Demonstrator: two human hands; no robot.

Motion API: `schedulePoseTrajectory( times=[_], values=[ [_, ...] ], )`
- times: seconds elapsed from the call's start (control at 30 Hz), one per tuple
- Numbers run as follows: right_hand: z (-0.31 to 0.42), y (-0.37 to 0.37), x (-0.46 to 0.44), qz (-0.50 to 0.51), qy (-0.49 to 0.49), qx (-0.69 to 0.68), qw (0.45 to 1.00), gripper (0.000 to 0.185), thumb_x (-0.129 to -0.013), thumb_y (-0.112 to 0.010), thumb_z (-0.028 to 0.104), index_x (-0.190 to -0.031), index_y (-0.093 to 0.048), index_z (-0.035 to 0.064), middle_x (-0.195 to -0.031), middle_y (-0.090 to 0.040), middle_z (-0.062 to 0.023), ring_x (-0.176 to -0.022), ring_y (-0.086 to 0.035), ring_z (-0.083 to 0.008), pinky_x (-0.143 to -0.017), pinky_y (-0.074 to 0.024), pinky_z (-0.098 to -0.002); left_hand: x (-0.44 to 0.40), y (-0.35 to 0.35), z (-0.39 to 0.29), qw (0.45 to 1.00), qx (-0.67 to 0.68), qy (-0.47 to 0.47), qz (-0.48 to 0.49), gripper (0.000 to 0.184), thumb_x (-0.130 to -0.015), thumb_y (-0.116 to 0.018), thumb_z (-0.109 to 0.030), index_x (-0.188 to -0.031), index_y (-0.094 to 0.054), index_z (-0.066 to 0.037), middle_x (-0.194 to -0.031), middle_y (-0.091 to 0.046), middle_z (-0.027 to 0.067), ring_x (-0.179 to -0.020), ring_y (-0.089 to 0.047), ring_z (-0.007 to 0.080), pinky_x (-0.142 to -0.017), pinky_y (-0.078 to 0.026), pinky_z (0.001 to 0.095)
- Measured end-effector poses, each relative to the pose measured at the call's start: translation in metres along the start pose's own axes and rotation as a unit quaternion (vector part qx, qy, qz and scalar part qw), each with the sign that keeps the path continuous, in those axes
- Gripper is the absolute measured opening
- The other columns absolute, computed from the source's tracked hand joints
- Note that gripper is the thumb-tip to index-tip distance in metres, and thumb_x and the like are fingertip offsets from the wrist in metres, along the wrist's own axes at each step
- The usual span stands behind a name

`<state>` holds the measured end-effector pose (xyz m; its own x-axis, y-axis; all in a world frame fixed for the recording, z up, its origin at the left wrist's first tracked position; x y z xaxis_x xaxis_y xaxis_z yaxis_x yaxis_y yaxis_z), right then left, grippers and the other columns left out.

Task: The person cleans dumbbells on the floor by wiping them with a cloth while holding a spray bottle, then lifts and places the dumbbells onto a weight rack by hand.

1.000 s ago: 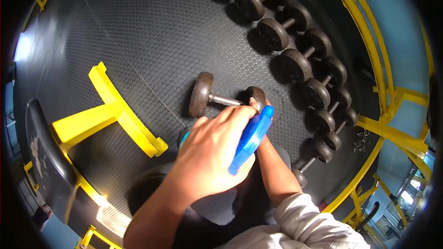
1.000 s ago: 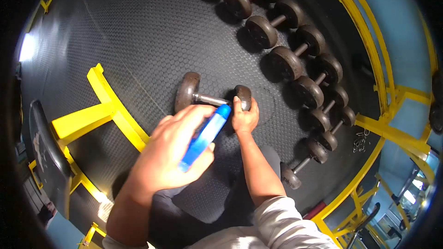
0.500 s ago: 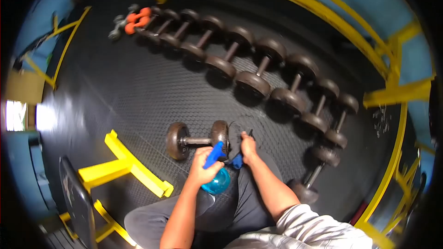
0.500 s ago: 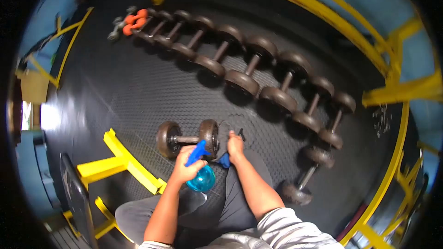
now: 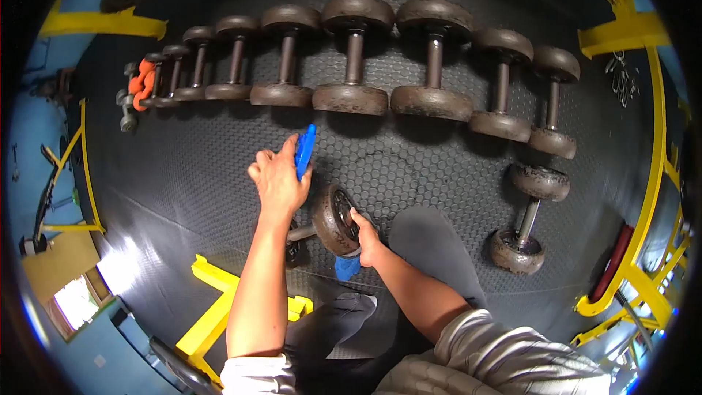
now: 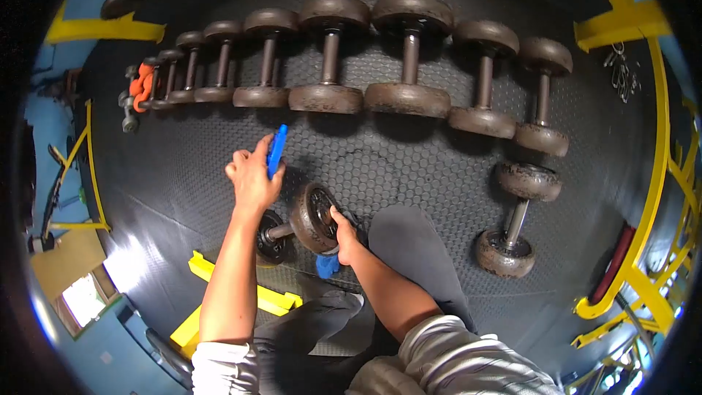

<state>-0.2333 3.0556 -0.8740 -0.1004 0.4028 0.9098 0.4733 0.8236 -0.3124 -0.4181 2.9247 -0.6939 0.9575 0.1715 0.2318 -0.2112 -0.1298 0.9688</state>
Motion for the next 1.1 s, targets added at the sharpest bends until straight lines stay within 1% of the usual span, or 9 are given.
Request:
schedulePoseTrajectory(
  times=[0.03,0.2,0.3,0.47,0.53,0.6,0.77,0.97,1.1],
  values=[
    [0.004,-0.004,0.011,-0.025,-0.013,-0.002,1.000,0.068,-0.083,-0.062,0.059,-0.131,-0.053,0.0110,-0.141,-0.046,-0.0116,-0.124,-0.048,-0.0265,-0.104,-0.0362,-0.0435,-0.004,-0.020,0.002,0.998,-0.023,0.004,0.051,0.057,-0.077,-0.070,-0.029,-0.130,-0.052,-0.015,-0.100,-0.063,0.0144,-0.096,-0.051,0.0314,-0.083,-0.034,0.0422],
    [-0.004,0.007,-0.013,0.008,-0.012,-0.033,0.999,0.084,-0.078,-0.068,0.059,-0.138,-0.045,0.0042,-0.144,-0.042,-0.0139,-0.126,-0.046,-0.0252,-0.102,-0.0390,-0.0409,-0.002,-0.071,-0.001,0.987,-0.069,-0.003,0.143,0.055,-0.084,-0.066,-0.038,-0.127,-0.050,-0.008,-0.099,-0.067,0.0154,-0.097,-0.058,0.0357,-0.083,-0.045,0.0450],
    [-0.004,0.008,-0.009,-0.094,0.033,0.031,0.995,0.090,-0.078,-0.068,0.059,-0.137,-0.043,-0.0023,-0.143,-0.042,-0.0150,-0.126,-0.045,-0.0247,-0.102,-0.0389,-0.0396,0.008,-0.083,0.015,0.985,-0.009,0.101,0.139,0.053,-0.087,-0.063,-0.039,-0.125,-0.049,-0.005,-0.109,-0.061,0.0208,-0.095,-0.060,0.0389,-0.085,-0.049,0.0472],
    [-0.003,-0.002,0.004,-0.080,0.023,-0.001,0.997,0.093,-0.075,-0.071,0.060,-0.137,-0.042,-0.0027,-0.144,-0.040,-0.0159,-0.129,-0.042,-0.0242,-0.105,-0.0347,-0.0396,0.010,-0.070,0.020,0.974,0.015,0.196,0.109,0.049,-0.090,-0.057,-0.044,-0.119,-0.050,-0.006,-0.112,-0.050,0.0283,-0.087,-0.062,0.0440,-0.082,-0.050,0.0504],
    [-0.004,0.001,-0.004,-0.077,0.030,0.013,0.997,0.092,-0.075,-0.071,0.059,-0.137,-0.042,-0.0023,-0.145,-0.039,-0.0157,-0.128,-0.042,-0.0242,-0.104,-0.0362,-0.0397,0.011,-0.068,0.019,0.942,0.018,0.290,0.169,0.051,-0.091,-0.053,-0.049,-0.123,-0.047,-0.010,-0.112,-0.052,0.0298,-0.094,-0.061,0.0461,-0.085,-0.049,0.0507],
    [-0.004,0.003,-0.006,-0.054,0.019,0.001,0.998,0.092,-0.075,-0.071,0.059,-0.137,-0.042,-0.0018,-0.146,-0.039,-0.0150,-0.129,-0.042,-0.0239,-0.105,-0.0352,-0.0398,0.016,-0.084,0.025,0.930,0.056,0.299,0.206,0.054,-0.091,-0.051,-0.052,-0.126,-0.043,-0.012,-0.112,-0.054,0.0316,-0.101,-0.059,0.0473,-0.089,-0.048,0.0512],
    [-0.007,0.003,-0.021,0.012,0.016,-0.039,0.999,0.092,-0.075,-0.071,0.059,-0.138,-0.042,-0.0002,-0.147,-0.038,-0.0130,-0.130,-0.039,-0.0230,-0.108,-0.0307,-0.0407,0.023,-0.091,0.017,0.920,0.084,0.336,0.184,0.048,-0.092,-0.054,-0.045,-0.121,-0.046,-0.008,-0.110,-0.062,0.0261,-0.108,-0.057,0.0436,-0.091,-0.045,0.0488],
    [-0.004,-0.006,0.005,-0.010,0.026,-0.036,0.999,0.087,-0.079,-0.068,0.058,-0.139,-0.041,0.0005,-0.148,-0.037,-0.0123,-0.132,-0.036,-0.0224,-0.111,-0.0254,-0.0431,0.032,-0.085,0.015,0.915,0.142,0.358,0.122,0.043,-0.090,-0.057,-0.031,-0.124,-0.047,-0.007,-0.107,-0.064,0.0236,-0.103,-0.060,0.0426,-0.089,-0.046,0.0481],
    [-0.005,-0.016,0.034,-0.053,0.015,-0.048,0.997,0.087,-0.079,-0.067,0.058,-0.137,-0.042,-0.0025,-0.146,-0.038,-0.0138,-0.129,-0.042,-0.0244,-0.109,-0.0297,-0.0434,0.036,-0.074,0.015,0.915,0.134,0.367,0.097,0.042,-0.089,-0.057,-0.029,-0.124,-0.048,-0.006,-0.106,-0.065,0.0230,-0.102,-0.060,0.0427,-0.088,-0.046,0.0489]
  ],
)
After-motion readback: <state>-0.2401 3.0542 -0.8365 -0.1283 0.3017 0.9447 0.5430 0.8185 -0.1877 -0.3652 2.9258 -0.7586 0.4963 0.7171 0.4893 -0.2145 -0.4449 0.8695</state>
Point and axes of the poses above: each hand's wrist, its own x-axis away from the middle knuckle, its own y-axis out of the back of the hand, z = x × y, the point moved 4 cm from there along -x, towards the middle knuckle
